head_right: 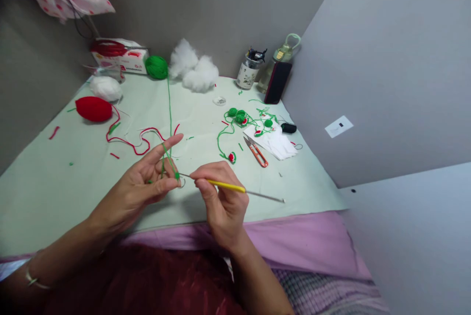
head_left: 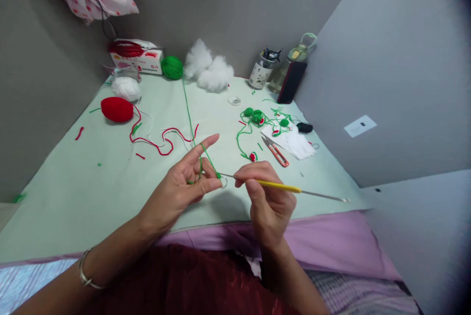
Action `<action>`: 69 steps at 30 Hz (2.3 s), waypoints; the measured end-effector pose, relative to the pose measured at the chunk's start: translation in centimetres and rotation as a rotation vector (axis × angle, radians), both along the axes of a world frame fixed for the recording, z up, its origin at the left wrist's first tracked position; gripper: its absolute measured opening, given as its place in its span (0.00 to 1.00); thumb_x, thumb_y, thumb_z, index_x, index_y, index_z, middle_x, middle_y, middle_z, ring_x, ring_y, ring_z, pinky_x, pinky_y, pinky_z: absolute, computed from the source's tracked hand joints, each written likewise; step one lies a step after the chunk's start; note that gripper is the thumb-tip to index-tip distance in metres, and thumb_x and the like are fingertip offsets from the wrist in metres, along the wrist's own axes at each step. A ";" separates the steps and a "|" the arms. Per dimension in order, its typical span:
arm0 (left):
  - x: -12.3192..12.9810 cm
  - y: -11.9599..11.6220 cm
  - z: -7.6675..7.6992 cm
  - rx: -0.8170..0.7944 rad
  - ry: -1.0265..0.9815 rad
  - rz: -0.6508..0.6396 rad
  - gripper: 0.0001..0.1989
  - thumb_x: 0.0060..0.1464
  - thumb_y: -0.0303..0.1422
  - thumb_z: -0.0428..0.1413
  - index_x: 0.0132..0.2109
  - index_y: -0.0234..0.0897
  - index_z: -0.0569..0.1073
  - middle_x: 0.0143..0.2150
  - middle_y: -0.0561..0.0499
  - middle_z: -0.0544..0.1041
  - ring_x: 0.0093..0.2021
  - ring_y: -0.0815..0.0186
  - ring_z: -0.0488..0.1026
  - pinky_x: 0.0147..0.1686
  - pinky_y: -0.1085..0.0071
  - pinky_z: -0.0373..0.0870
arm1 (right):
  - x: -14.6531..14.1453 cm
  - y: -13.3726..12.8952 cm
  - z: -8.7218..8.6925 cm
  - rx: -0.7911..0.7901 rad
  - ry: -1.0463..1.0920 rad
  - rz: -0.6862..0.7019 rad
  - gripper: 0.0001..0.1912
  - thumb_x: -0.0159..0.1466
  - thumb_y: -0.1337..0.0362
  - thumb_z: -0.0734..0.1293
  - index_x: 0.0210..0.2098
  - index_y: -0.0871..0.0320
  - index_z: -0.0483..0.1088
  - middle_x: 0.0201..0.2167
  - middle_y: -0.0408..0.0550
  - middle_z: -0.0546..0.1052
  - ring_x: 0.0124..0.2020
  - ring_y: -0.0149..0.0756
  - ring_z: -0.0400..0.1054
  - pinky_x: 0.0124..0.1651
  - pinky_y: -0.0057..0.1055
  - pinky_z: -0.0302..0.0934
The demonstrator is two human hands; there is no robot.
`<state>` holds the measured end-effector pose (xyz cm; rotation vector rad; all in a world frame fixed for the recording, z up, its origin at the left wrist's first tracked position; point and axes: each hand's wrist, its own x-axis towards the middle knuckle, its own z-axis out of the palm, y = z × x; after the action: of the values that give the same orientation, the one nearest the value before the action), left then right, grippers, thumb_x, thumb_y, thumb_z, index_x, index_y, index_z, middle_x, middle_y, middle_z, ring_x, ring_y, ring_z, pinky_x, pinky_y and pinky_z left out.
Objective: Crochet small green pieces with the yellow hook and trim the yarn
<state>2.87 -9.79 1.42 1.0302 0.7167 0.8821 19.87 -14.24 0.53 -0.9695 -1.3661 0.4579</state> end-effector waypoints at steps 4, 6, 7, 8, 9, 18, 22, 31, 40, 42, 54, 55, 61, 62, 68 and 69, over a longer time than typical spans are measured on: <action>0.3 0.0 0.1 -0.060 -0.050 0.040 0.40 0.52 0.25 0.67 0.69 0.49 0.66 0.31 0.58 0.70 0.25 0.74 0.55 0.22 0.78 0.52 | -0.1 -0.5 -0.4 0.102 -0.186 -0.076 0.16 0.69 0.73 0.65 0.48 0.48 0.77 0.37 0.46 0.80 0.39 0.38 0.73 0.41 0.39 0.69; 0.4 0.0 0.1 -0.073 -0.060 0.058 0.40 0.51 0.25 0.68 0.69 0.46 0.67 0.30 0.58 0.70 0.25 0.74 0.56 0.23 0.78 0.53 | -0.2 -0.7 -0.7 0.117 -0.218 -0.093 0.17 0.69 0.73 0.65 0.50 0.48 0.77 0.39 0.47 0.80 0.40 0.39 0.74 0.40 0.39 0.69; 0.5 0.0 0.2 -0.079 -0.062 0.063 0.39 0.51 0.25 0.68 0.69 0.46 0.67 0.30 0.58 0.70 0.25 0.74 0.57 0.23 0.78 0.53 | -0.3 -0.8 -0.8 0.118 -0.211 -0.093 0.17 0.69 0.73 0.65 0.50 0.48 0.77 0.39 0.48 0.80 0.40 0.39 0.74 0.40 0.39 0.70; 0.5 0.0 0.2 -0.086 -0.063 0.062 0.39 0.51 0.26 0.68 0.68 0.46 0.68 0.30 0.57 0.70 0.25 0.74 0.57 0.23 0.78 0.53 | -0.4 -0.8 -1.0 0.113 -0.190 -0.085 0.16 0.69 0.73 0.65 0.50 0.48 0.77 0.40 0.48 0.80 0.40 0.38 0.74 0.40 0.39 0.70; 0.6 0.0 0.1 -0.096 -0.064 0.059 0.38 0.51 0.26 0.68 0.68 0.46 0.69 0.30 0.57 0.70 0.25 0.75 0.57 0.22 0.79 0.53 | -0.5 -0.7 -1.0 0.102 -0.158 -0.074 0.16 0.69 0.72 0.64 0.50 0.48 0.77 0.39 0.48 0.80 0.40 0.38 0.74 0.40 0.39 0.69; 0.7 -0.2 0.1 -0.096 -0.027 0.075 0.25 0.53 0.31 0.69 0.58 0.45 0.77 0.33 0.58 0.69 0.23 0.78 0.57 0.19 0.79 0.52 | -1.2 0.1 -1.0 0.019 0.131 -0.071 0.11 0.71 0.67 0.64 0.42 0.49 0.79 0.30 0.44 0.77 0.33 0.36 0.71 0.36 0.38 0.65; 0.7 -0.1 0.2 -0.087 -0.011 0.071 0.14 0.53 0.32 0.69 0.47 0.40 0.79 0.31 0.58 0.69 0.21 0.78 0.55 0.19 0.78 0.51 | -1.2 0.1 -1.0 0.012 0.122 -0.061 0.11 0.71 0.67 0.64 0.42 0.49 0.78 0.31 0.44 0.77 0.33 0.35 0.70 0.36 0.38 0.65; 1.1 -0.2 0.1 -0.113 -0.068 0.034 0.21 0.54 0.31 0.68 0.55 0.40 0.77 0.30 0.59 0.70 0.21 0.79 0.54 0.18 0.80 0.50 | -1.1 0.0 -1.6 0.111 -0.042 -0.122 0.14 0.69 0.74 0.65 0.46 0.51 0.78 0.37 0.45 0.80 0.40 0.36 0.74 0.41 0.38 0.69; 0.9 -0.2 -0.1 -0.155 -0.084 0.001 0.42 0.52 0.28 0.69 0.71 0.44 0.63 0.31 0.59 0.71 0.22 0.79 0.55 0.19 0.81 0.50 | -1.1 -0.2 -1.9 0.077 0.037 -0.026 0.15 0.69 0.74 0.65 0.47 0.51 0.79 0.41 0.48 0.81 0.43 0.36 0.75 0.44 0.37 0.71; 0.9 -0.3 -0.2 -0.158 -0.080 -0.019 0.43 0.52 0.28 0.69 0.71 0.45 0.62 0.31 0.58 0.72 0.22 0.79 0.56 0.19 0.80 0.51 | -1.1 -0.1 -1.8 0.048 0.047 0.011 0.15 0.69 0.73 0.66 0.47 0.50 0.80 0.42 0.47 0.81 0.45 0.36 0.75 0.46 0.37 0.72; 0.7 0.0 -0.3 -0.183 -0.053 -0.048 0.48 0.49 0.27 0.69 0.73 0.42 0.57 0.30 0.59 0.73 0.19 0.79 0.55 0.17 0.80 0.47 | -0.5 0.8 -2.2 -0.164 0.426 0.213 0.07 0.70 0.64 0.68 0.41 0.51 0.80 0.36 0.44 0.80 0.35 0.31 0.73 0.40 0.32 0.68; 0.7 0.1 -0.3 -0.182 -0.047 -0.045 0.48 0.50 0.27 0.70 0.73 0.41 0.57 0.30 0.59 0.74 0.19 0.80 0.55 0.17 0.80 0.47 | -0.4 0.8 -2.1 -0.176 0.444 0.226 0.07 0.70 0.63 0.68 0.41 0.51 0.80 0.36 0.44 0.80 0.35 0.31 0.73 0.41 0.32 0.68; 0.5 0.1 -0.1 -0.155 -0.057 -0.005 0.44 0.54 0.31 0.68 0.73 0.39 0.57 0.33 0.57 0.74 0.19 0.81 0.52 0.17 0.79 0.47 | 0.3 0.8 -1.5 -0.187 0.437 0.280 0.10 0.72 0.62 0.64 0.41 0.53 0.78 0.38 0.45 0.81 0.33 0.30 0.75 0.38 0.32 0.71; 0.5 0.1 0.0 -0.147 -0.058 0.002 0.43 0.54 0.31 0.68 0.72 0.39 0.58 0.33 0.57 0.73 0.19 0.81 0.52 0.17 0.79 0.47 | 0.4 0.8 -1.4 -0.174 0.405 0.277 0.10 0.73 0.63 0.64 0.42 0.53 0.78 0.38 0.45 0.81 0.33 0.31 0.75 0.38 0.32 0.71; 0.6 -0.1 0.4 -0.100 -0.035 0.057 0.41 0.55 0.32 0.67 0.72 0.39 0.60 0.32 0.58 0.71 0.21 0.79 0.53 0.18 0.78 0.49 | 1.2 0.2 -0.4 -0.021 -0.017 0.164 0.11 0.73 0.68 0.61 0.46 0.54 0.75 0.37 0.46 0.79 0.36 0.33 0.75 0.40 0.36 0.72; 0.7 -0.2 0.4 -0.092 -0.032 0.064 0.42 0.54 0.31 0.67 0.72 0.39 0.60 0.32 0.58 0.71 0.21 0.78 0.54 0.19 0.79 0.49 | 1.2 0.1 -0.4 0.030 -0.135 0.139 0.11 0.73 0.69 0.61 0.47 0.54 0.75 0.38 0.47 0.80 0.38 0.34 0.76 0.41 0.36 0.72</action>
<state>3.52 -9.97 1.78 0.9141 0.7595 0.9108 21.09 -14.19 0.18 -0.8972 -1.5649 0.4825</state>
